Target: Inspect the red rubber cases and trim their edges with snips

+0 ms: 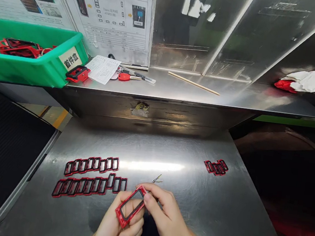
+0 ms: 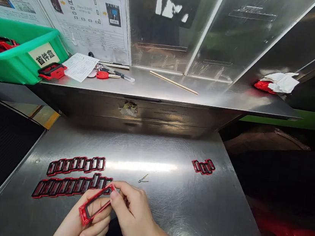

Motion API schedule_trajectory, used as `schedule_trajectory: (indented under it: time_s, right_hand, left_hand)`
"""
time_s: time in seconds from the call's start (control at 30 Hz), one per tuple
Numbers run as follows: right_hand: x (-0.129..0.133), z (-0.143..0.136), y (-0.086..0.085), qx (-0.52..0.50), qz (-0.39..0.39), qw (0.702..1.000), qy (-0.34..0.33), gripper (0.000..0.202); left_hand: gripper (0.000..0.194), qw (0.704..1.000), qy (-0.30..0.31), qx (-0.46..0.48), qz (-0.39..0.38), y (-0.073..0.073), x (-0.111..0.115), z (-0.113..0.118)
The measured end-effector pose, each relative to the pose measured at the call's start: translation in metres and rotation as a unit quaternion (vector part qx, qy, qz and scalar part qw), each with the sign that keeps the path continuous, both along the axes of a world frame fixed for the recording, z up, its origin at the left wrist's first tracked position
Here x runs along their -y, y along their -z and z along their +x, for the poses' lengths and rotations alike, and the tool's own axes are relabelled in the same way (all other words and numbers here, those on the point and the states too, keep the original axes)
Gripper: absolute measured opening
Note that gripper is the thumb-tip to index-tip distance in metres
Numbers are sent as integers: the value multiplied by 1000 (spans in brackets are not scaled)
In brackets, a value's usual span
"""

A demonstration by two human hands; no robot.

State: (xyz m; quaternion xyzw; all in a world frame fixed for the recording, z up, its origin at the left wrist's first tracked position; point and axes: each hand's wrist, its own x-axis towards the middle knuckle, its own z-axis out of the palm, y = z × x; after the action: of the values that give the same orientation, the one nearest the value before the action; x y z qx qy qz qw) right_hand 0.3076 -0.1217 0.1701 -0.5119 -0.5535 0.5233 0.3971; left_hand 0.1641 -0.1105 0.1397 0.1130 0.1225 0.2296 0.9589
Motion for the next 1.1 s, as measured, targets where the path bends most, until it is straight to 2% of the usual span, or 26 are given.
schedule_trajectory:
  time_s: [0.17,0.27,0.37,0.43,0.57,0.67,0.77,0.87,0.97,1.1]
  right_hand:
    - [-1,1,5,-5,-24,1000,4,47]
    - [-4,2,5,10,13,1000,12,50]
    - [-6,6,2,32,68,997,25,49]
    - [-6,9,0,26,86,995,30,43]
    - [-3,13,2,-16,94,994,52,25]
    - [0,13,6,-70,131,986,77,30]
    - [2,15,9,-88,186,976,75,48]
    - [3,20,9,-61,226,970,66,58]
    - [4,25,7,-19,247,966,71,59]
    - [5,27,5,18,235,970,64,49]
  left_hand:
    - [51,991,-5,-130,36,-3,2,2]
    - [54,957,-23,-280,71,-12,4,2]
    - [56,883,-55,-438,158,-20,5,1]
    - [50,815,-91,-505,269,-22,3,-2]
    - [32,664,-190,-540,482,-20,-2,-14]
    - [30,592,-250,-534,550,-19,-5,-22]
    - [35,566,-286,-521,571,-20,-6,-25]
    - [35,546,-308,-499,598,-20,-6,-26]
    - [35,526,-318,-483,624,-17,-4,-28]
    - [31,507,-314,-483,641,-15,0,-30]
